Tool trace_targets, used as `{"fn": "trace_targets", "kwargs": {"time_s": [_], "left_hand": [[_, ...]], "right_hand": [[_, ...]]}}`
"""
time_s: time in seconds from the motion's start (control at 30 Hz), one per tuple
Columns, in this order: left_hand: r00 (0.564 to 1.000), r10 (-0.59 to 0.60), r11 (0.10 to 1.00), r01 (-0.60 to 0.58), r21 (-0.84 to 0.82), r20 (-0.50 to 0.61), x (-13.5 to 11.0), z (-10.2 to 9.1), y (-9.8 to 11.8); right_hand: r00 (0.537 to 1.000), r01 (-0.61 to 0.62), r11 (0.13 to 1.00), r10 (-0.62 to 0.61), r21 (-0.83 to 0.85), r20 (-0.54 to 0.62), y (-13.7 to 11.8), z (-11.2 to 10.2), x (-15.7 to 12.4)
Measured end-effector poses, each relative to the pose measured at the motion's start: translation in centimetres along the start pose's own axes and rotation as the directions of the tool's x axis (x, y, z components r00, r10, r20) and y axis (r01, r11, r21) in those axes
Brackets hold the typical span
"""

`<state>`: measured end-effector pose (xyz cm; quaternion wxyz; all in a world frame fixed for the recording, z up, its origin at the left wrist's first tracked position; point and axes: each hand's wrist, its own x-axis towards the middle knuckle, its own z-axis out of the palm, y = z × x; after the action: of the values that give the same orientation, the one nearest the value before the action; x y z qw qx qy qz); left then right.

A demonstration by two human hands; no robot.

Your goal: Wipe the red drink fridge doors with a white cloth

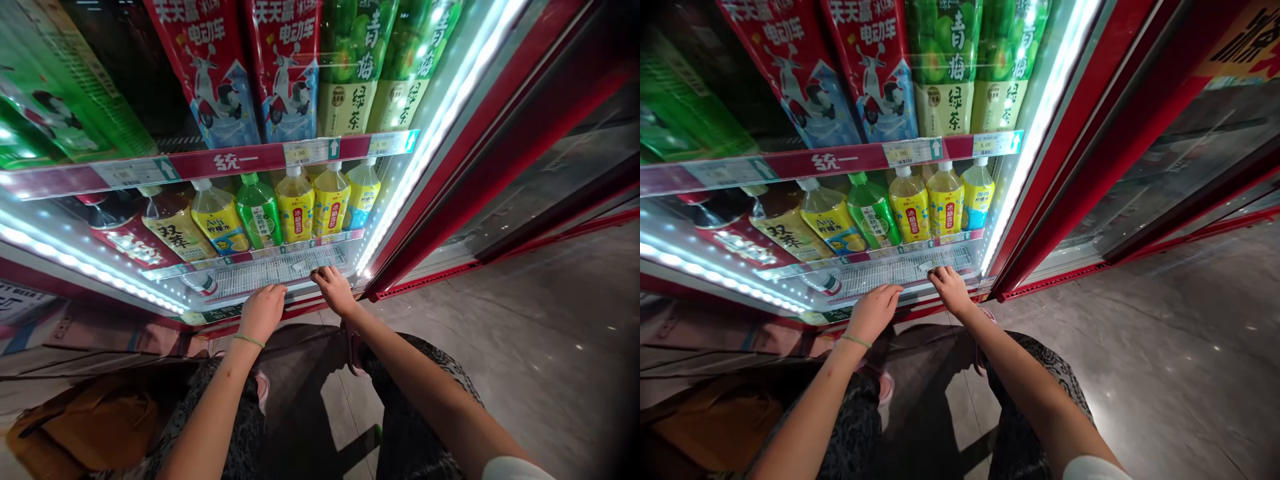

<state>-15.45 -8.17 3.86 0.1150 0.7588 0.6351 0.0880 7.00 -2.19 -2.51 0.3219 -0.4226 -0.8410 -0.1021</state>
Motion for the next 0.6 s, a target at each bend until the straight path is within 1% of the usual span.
{"fn": "trace_targets", "kwargs": {"time_s": [0.1, 0.13, 0.17, 0.23, 0.3, 0.33, 0.4, 0.5, 0.53, 0.6], "left_hand": [[1.000, -0.013, 1.000, 0.012, -0.007, -0.020, -0.2, -0.3, -0.6], [1.000, -0.015, 1.000, 0.014, -0.010, -0.027, -0.2, -0.3, -0.8], [0.999, -0.017, 1.000, 0.017, -0.012, -0.034, -0.3, -0.3, -1.0], [0.999, -0.024, 1.000, 0.023, -0.013, -0.048, -0.6, -0.4, -1.4], [0.998, -0.032, 0.999, 0.031, -0.015, -0.058, -0.9, -0.4, -1.9], [0.997, -0.037, 0.999, 0.036, -0.017, -0.062, -1.1, -0.5, -2.2], [0.996, -0.045, 0.999, 0.044, -0.021, -0.071, -1.5, -0.6, -2.8], [0.995, -0.055, 0.998, 0.053, -0.023, -0.084, -2.0, -0.7, -3.5], [0.995, -0.057, 0.998, 0.056, -0.022, -0.085, -2.1, -0.7, -3.7], [0.995, -0.064, 0.998, 0.062, -0.019, -0.082, -2.4, -0.6, -4.0]], "right_hand": [[0.992, -0.105, 0.994, 0.104, -0.015, -0.067, -1.2, -0.1, 1.3], [0.990, -0.121, 0.992, 0.120, -0.022, -0.072, -1.4, 0.0, 1.7], [0.993, -0.110, 0.994, 0.108, -0.027, -0.056, -1.5, 0.1, 2.0], [1.000, -0.012, 1.000, 0.012, -0.020, 0.025, -1.8, 0.4, 2.1], [0.989, 0.098, 0.995, -0.098, 0.008, 0.109, -2.1, 0.6, 1.9], [0.985, 0.120, 0.993, -0.122, 0.019, 0.126, -2.4, 0.6, 1.7], [0.988, 0.100, 0.995, -0.101, 0.013, 0.120, -2.9, 0.4, 1.7], [0.998, -0.012, 1.000, 0.014, -0.023, 0.057, -3.5, -0.3, 2.4], [0.998, -0.025, 0.999, 0.027, -0.033, 0.055, -3.5, -0.4, 2.7], [0.995, 0.022, 0.999, -0.018, -0.036, 0.099, -3.4, -0.3, 3.0]]}}
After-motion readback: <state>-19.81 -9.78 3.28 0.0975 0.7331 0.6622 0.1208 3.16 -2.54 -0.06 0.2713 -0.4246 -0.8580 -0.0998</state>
